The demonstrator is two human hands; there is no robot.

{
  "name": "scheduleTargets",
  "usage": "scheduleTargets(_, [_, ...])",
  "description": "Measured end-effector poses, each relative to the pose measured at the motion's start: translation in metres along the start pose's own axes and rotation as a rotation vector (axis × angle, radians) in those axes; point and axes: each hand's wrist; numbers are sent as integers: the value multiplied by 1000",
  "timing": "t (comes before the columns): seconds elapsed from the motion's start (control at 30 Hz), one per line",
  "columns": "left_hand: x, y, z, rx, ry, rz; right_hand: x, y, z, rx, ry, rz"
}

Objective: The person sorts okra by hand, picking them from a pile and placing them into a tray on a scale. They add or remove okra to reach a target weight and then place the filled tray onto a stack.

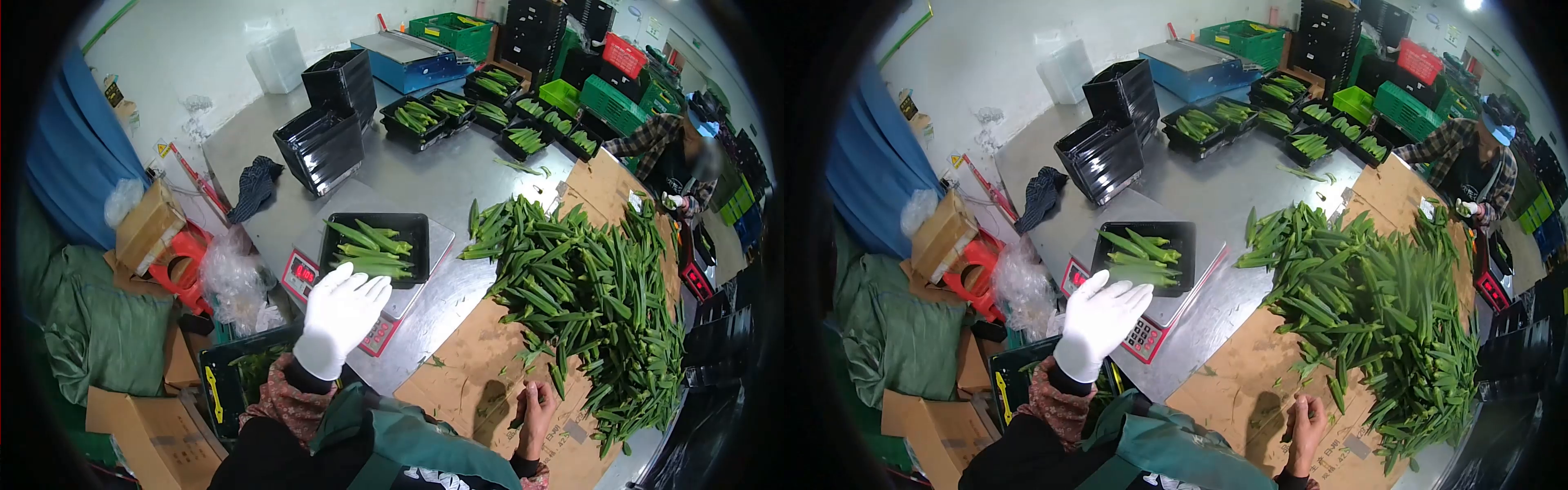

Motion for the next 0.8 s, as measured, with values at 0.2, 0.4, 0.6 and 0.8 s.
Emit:
scheduleTargets(0.2, [-45,2,10,-93,-717,838,0,-18,-2,59,12,-21])
scheduleTargets(0.4, [-60,67,95,-801,-1198,2146,13,-36,-8,143,-5,-47])
scheduleTargets(0.6, [-71,64,91,-714,-1310,2262,5,-43,-14,131,-14,-91])
scheduleTargets(0.8, [-93,45,91,-453,-1320,2330,13,-60,-15,149,-42,-130])
Point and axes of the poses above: each hand's wrist, its own z-axis towards the middle knuckle, its own y-axis out of the back of the hand, x = y × z, and after that the axes turned 13 degrees about y, right-handed
